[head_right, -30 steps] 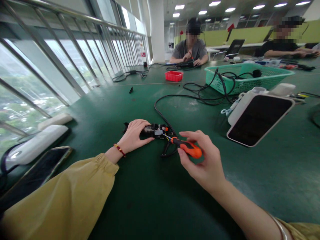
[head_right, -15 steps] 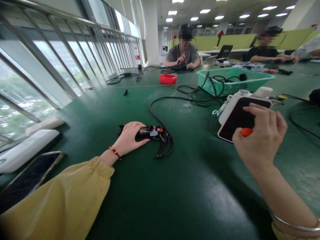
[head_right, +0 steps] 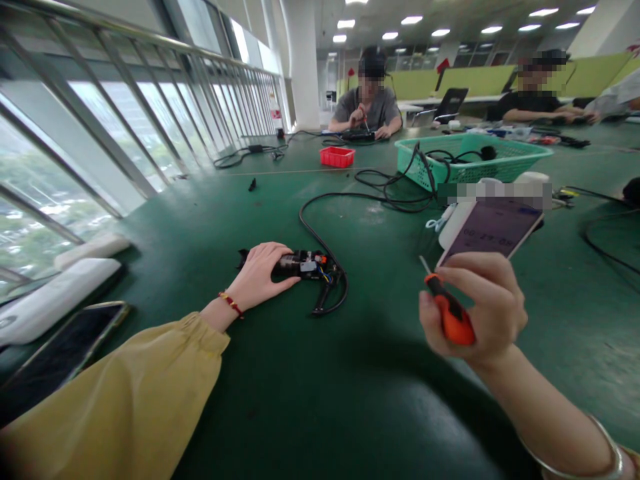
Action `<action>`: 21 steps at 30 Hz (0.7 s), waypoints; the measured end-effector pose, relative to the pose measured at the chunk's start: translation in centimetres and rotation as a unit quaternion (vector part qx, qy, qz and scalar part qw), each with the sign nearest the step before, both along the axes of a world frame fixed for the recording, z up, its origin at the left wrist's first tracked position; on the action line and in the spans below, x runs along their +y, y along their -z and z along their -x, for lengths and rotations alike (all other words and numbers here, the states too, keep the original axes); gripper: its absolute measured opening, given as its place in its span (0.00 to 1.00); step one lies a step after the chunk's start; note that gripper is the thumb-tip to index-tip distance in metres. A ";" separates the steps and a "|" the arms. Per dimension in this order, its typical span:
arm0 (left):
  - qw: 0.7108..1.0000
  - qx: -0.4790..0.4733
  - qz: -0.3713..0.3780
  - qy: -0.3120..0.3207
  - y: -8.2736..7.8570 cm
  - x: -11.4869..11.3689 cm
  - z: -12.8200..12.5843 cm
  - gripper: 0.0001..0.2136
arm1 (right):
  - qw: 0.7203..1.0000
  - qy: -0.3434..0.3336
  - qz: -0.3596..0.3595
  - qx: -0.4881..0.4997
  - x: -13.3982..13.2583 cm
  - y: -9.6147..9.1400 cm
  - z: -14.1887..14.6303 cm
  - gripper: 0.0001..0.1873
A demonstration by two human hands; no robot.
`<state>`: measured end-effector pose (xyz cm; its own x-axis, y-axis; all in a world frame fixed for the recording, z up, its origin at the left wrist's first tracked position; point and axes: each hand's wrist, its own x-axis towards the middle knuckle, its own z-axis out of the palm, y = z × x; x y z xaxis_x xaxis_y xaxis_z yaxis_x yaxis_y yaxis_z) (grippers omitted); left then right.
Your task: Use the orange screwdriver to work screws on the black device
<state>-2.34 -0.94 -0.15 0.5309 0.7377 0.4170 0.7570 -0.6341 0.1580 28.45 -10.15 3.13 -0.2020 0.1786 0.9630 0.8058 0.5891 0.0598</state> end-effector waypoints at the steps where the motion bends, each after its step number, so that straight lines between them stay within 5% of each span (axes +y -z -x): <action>1: 1.000 0.000 -0.001 0.000 0.0 0.0 0.0 0.19 | 0.999 -0.038 0.002 -0.008 -0.2 -0.4 0.9 0.18; 5: 1.000 0.000 0.000 -0.001 0.0 0.0 0.0 0.19 | 0.984 -0.121 0.129 -0.026 -0.6 -1.6 4.6 0.09; 10: 1.000 -0.005 0.006 0.004 -0.1 0.0 0.1 0.18 | 0.946 -0.086 0.237 0.204 -0.4 -0.1 7.4 0.05; 21: 1.000 -0.001 -0.001 0.003 0.1 0.0 0.1 0.21 | 0.932 -0.095 0.312 0.160 -0.5 1.2 7.4 0.05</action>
